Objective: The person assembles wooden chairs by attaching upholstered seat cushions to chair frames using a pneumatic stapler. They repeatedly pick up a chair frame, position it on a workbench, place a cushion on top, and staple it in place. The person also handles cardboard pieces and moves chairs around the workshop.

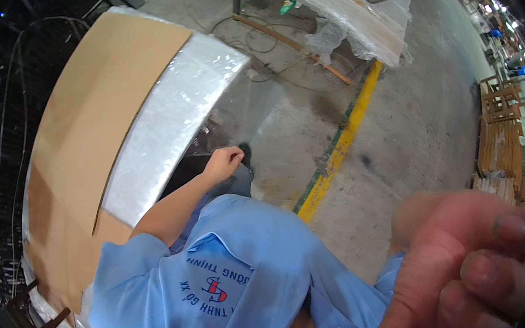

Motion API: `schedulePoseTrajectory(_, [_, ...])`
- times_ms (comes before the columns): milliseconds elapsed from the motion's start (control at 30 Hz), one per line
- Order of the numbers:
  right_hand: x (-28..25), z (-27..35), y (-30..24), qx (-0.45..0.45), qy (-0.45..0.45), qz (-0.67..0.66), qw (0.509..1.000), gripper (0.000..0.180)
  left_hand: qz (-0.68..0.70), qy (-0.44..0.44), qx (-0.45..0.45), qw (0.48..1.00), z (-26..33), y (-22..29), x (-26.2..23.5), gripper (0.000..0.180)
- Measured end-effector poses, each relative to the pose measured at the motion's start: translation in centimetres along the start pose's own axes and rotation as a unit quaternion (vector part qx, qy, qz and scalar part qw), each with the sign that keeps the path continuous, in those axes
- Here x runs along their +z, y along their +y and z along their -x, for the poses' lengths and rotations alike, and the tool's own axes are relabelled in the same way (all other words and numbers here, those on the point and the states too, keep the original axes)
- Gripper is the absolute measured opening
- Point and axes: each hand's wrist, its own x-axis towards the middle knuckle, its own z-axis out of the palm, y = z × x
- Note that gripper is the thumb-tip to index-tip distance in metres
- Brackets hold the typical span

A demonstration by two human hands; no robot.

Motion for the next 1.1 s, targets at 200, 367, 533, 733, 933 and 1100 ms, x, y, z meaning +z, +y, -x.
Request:
schedulePoseTrajectory(200, [6.1,2.1,14.9,-0.013,-0.035,-0.018,0.999,0.028,0.021,-0.037,-0.030,0.999,-13.9,0.2,1.1,0.023])
schedulePoseTrajectory(367, [13.3,2.2,28.5,-0.036,-0.024,-0.084,0.995,0.016,0.041,-0.027,0.008,0.999,-26.1,0.4,0.5,0.023])
schedulePoseTrajectory(533, [21.0,1.3,39.6,-0.027,0.020,-0.191,0.981,0.009,0.113,0.064,-0.023,0.991,-37.9,4.5,-5.1,0.022])
schedulePoseTrajectory(733, [40.5,13.0,52.3,0.392,-0.091,-0.437,0.804,0.024,0.112,0.188,-0.090,0.971,-46.9,2.2,-11.5,0.020])
schedulePoseTrajectory(933, [55.6,30.3,58.6,0.401,-0.604,-0.299,0.620,0.041,0.189,0.335,-0.238,0.892,-49.0,-2.0,-14.7,0.020])
schedulePoseTrajectory(1100, [68.9,31.8,60.6,0.380,-0.716,-0.368,0.455,0.046,0.249,0.413,-0.285,0.828,-49.7,-1.0,-17.8,0.025])
